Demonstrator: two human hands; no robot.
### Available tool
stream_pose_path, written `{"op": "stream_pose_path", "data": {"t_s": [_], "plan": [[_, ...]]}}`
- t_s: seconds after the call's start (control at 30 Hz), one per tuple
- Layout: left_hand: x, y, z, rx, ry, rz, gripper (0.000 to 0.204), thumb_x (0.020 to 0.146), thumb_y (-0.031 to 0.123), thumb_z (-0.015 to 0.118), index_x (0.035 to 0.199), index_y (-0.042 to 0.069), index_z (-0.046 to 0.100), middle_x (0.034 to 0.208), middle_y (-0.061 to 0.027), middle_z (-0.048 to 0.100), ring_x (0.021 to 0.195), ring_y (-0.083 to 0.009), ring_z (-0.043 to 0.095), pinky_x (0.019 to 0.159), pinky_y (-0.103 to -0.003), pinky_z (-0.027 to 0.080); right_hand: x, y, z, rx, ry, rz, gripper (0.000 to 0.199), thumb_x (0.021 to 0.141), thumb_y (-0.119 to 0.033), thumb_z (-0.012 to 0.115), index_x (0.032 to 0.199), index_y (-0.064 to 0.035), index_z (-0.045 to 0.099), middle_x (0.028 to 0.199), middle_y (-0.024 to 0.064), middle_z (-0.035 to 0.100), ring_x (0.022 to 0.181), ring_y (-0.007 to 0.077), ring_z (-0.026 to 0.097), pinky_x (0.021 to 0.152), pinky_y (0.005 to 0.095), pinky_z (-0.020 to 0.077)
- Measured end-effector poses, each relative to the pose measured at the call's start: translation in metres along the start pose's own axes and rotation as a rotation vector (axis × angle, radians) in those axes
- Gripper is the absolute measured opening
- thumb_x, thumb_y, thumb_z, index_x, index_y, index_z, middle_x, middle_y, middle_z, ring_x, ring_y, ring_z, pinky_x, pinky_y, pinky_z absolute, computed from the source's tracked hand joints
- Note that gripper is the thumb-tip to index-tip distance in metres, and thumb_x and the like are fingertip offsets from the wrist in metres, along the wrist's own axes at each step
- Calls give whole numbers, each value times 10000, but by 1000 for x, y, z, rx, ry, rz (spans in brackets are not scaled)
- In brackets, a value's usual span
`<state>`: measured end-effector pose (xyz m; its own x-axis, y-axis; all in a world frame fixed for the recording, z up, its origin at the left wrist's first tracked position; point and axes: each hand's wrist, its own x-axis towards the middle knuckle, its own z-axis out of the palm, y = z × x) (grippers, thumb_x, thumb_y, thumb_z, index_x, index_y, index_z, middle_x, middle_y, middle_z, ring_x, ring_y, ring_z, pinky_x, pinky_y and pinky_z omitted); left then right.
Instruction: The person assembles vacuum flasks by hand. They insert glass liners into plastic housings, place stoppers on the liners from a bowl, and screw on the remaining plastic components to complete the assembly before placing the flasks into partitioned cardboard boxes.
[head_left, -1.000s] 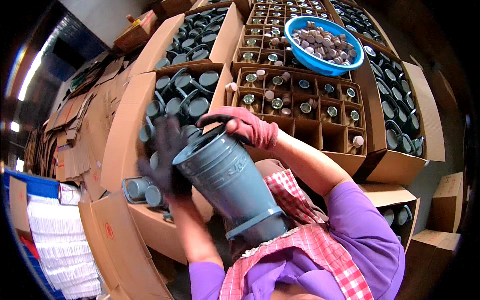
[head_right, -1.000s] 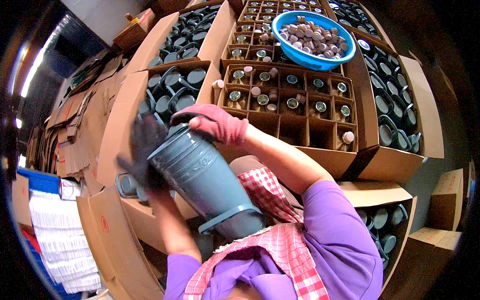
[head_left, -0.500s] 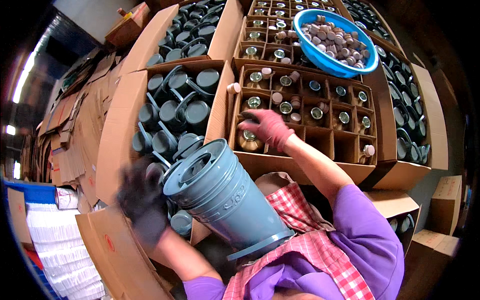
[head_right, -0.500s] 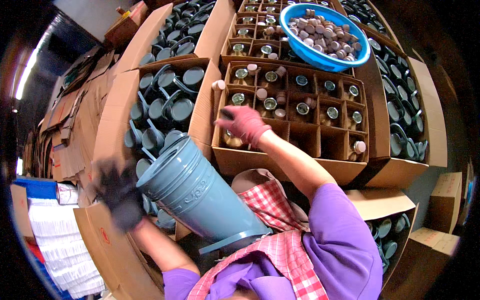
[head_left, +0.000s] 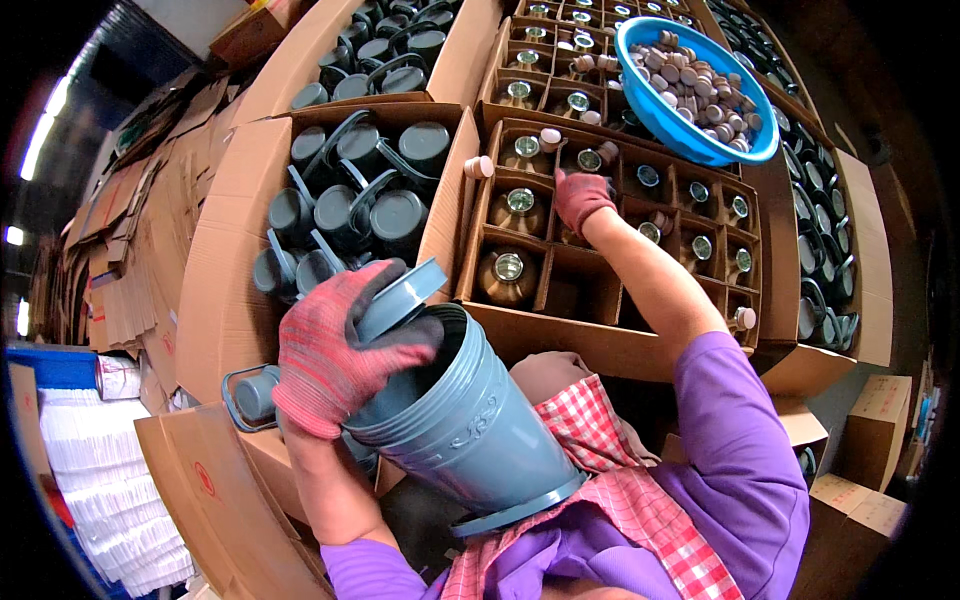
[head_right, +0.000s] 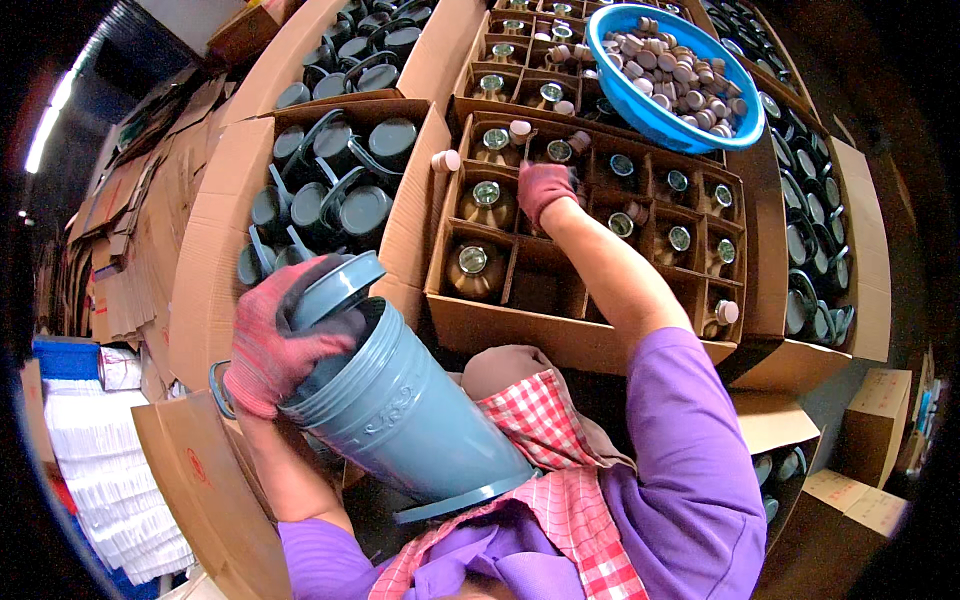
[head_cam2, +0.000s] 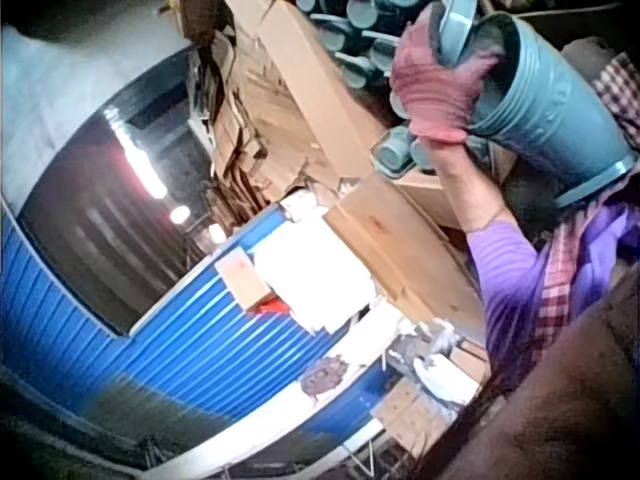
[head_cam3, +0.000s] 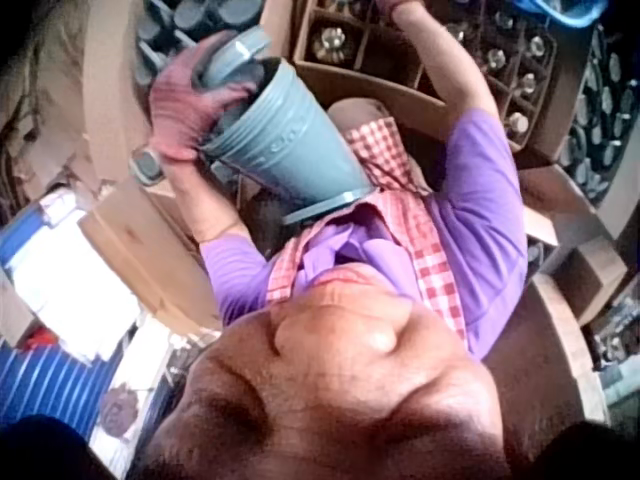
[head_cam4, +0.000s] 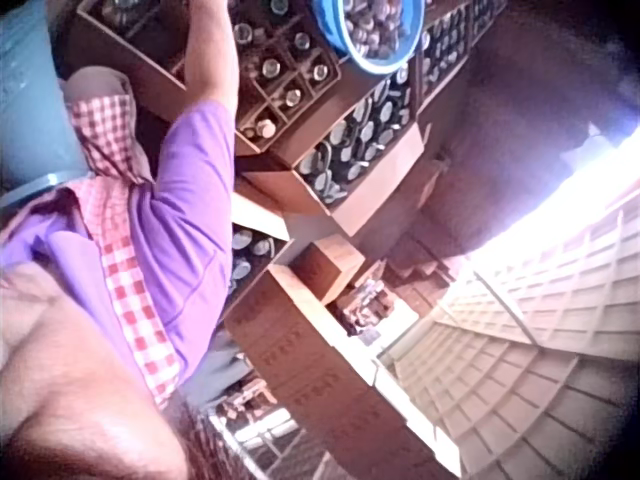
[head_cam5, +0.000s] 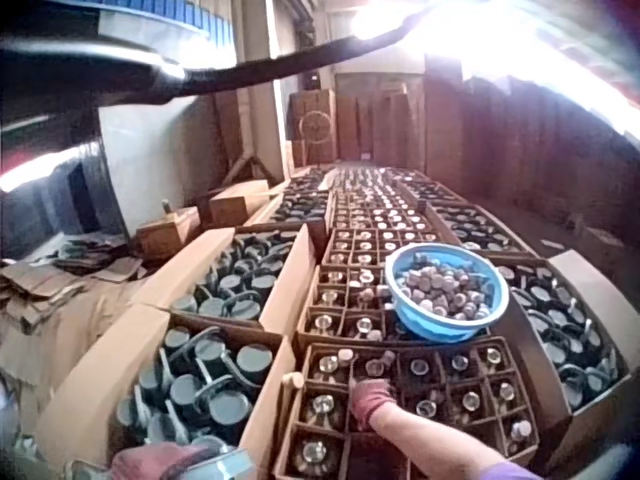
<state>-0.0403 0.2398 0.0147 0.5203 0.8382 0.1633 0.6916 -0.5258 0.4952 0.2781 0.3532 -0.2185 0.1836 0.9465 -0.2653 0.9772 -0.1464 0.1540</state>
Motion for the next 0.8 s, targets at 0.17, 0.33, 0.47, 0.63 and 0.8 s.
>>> {"op": "stream_pose_path", "data": {"t_s": [0.17,0.33,0.47,0.63,0.8], "plan": [[-4,-1,3,15,-6,-27,619,525,314,806,1077,122,605,947,-109,626,876,-309,603,767,-382,490,-17,7,11,-120,-13,-24,585,851,-301,522,1396,-218,324,907,97,664,823,259,650,651,393,489],[-6,-1,0,19,14,-44,600,515,250,807,1069,124,612,942,-109,630,885,-311,601,773,-375,491,-6,12,16,58,100,-20,572,791,-415,607,1305,-219,452,910,117,658,841,286,638,672,393,487],[-9,-2,4,-116,74,-67,565,518,223,801,1044,120,623,935,-109,633,873,-310,604,766,-369,495,-46,20,-13,225,403,-84,498,741,-445,643,1166,-208,539,905,113,636,836,297,615,677,411,478],[-1,0,7,-17,32,-68,524,532,169,795,1020,62,633,920,-112,642,847,-271,625,759,-342,478,-104,-36,-16,251,357,-466,378,705,-397,676,985,-172,559,858,116,579,804,290,583,670,395,470],[-15,-15,10,16,59,-60,546,526,213,797,1031,89,634,951,-109,638,873,-288,617,773,-360,484,-111,-71,6,224,217,-482,456,750,-307,654,1150,-127,531,1017,187,517,952,328,538,765,414,478]]}}
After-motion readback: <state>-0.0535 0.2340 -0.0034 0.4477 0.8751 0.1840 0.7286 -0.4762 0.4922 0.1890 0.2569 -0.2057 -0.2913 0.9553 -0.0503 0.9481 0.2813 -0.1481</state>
